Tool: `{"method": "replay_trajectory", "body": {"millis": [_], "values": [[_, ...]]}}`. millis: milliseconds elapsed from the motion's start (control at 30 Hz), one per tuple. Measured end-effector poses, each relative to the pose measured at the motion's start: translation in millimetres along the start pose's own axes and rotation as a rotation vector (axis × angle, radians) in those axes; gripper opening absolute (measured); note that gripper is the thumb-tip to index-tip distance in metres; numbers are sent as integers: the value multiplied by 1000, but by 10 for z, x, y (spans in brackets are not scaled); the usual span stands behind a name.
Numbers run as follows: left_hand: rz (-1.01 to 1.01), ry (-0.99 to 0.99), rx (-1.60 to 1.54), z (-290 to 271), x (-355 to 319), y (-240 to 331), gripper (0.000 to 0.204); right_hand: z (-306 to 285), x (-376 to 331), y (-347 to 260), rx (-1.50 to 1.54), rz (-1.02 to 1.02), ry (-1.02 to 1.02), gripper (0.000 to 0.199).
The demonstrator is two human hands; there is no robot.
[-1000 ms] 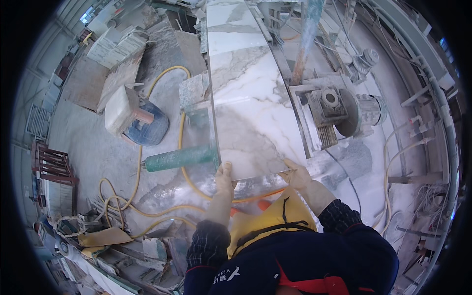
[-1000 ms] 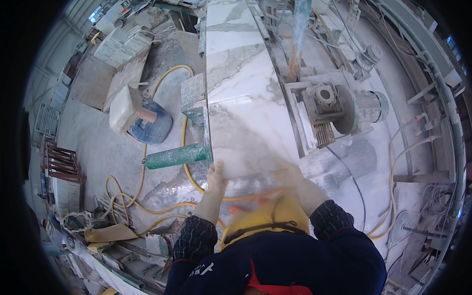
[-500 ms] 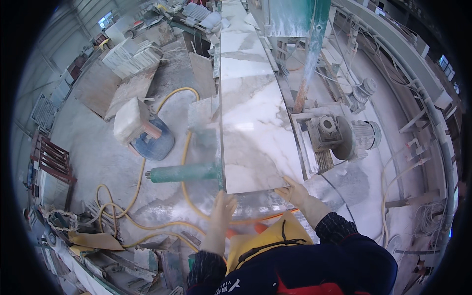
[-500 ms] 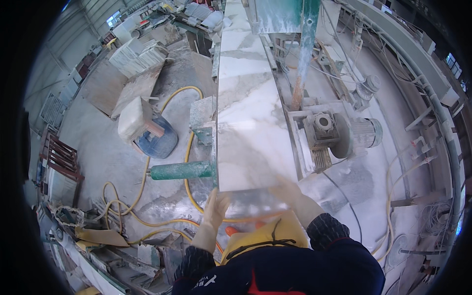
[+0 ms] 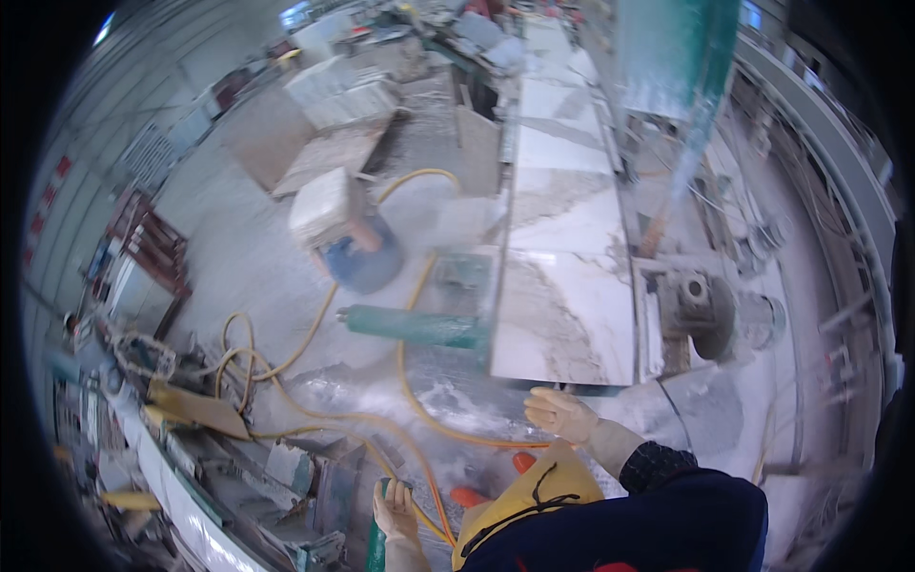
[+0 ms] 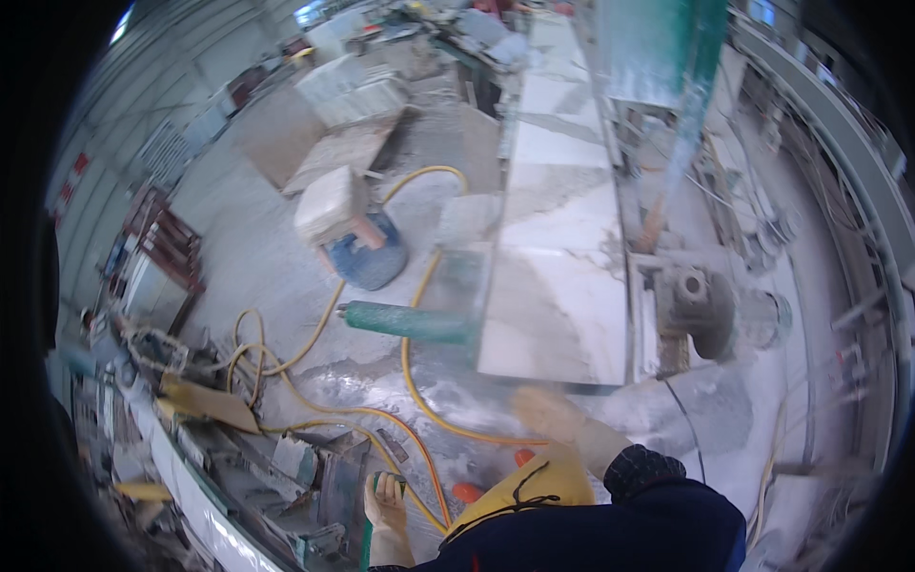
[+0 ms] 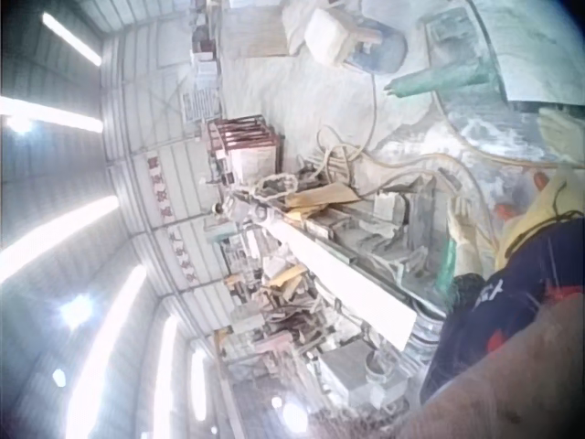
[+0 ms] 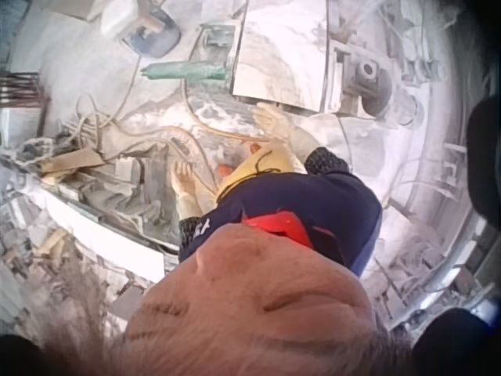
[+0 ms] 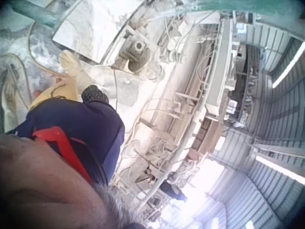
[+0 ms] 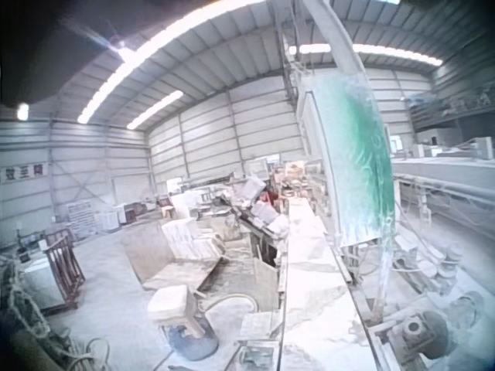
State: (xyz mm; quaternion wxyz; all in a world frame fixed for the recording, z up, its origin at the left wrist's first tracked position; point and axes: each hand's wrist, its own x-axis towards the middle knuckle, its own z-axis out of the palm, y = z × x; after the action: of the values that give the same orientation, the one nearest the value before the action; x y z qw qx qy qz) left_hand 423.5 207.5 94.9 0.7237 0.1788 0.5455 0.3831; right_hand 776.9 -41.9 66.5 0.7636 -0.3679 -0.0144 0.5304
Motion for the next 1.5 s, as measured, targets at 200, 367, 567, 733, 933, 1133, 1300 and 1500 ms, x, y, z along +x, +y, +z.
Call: {"method": "replay_trajectory", "body": {"millis": [200,367,567,733,933,1133,1300,1500], "values": [[239,-1,-158,-469,32,336,55,24,468,-39,219,-47,199,40],[514,135,-139,-1306,74,747,51,44,390,341,-55,15,325,36],[927,444,77,-2708,-336,1461,48,121,528,1249,-502,306,369,38],[1038,826,613,-3731,-626,1930,48,878,962,2041,-376,243,196,34],[1075,1118,1627,-4105,-936,1758,39,1811,1052,2415,-481,229,156,33],[900,1052,1325,-4138,-904,1754,46,1814,1000,2516,-667,239,215,29],[877,1065,1263,-4217,-795,1740,44,1649,1184,2459,-795,133,296,26],[1018,1008,1287,-4208,-970,1588,39,2118,1372,2466,-487,58,259,21]]}}
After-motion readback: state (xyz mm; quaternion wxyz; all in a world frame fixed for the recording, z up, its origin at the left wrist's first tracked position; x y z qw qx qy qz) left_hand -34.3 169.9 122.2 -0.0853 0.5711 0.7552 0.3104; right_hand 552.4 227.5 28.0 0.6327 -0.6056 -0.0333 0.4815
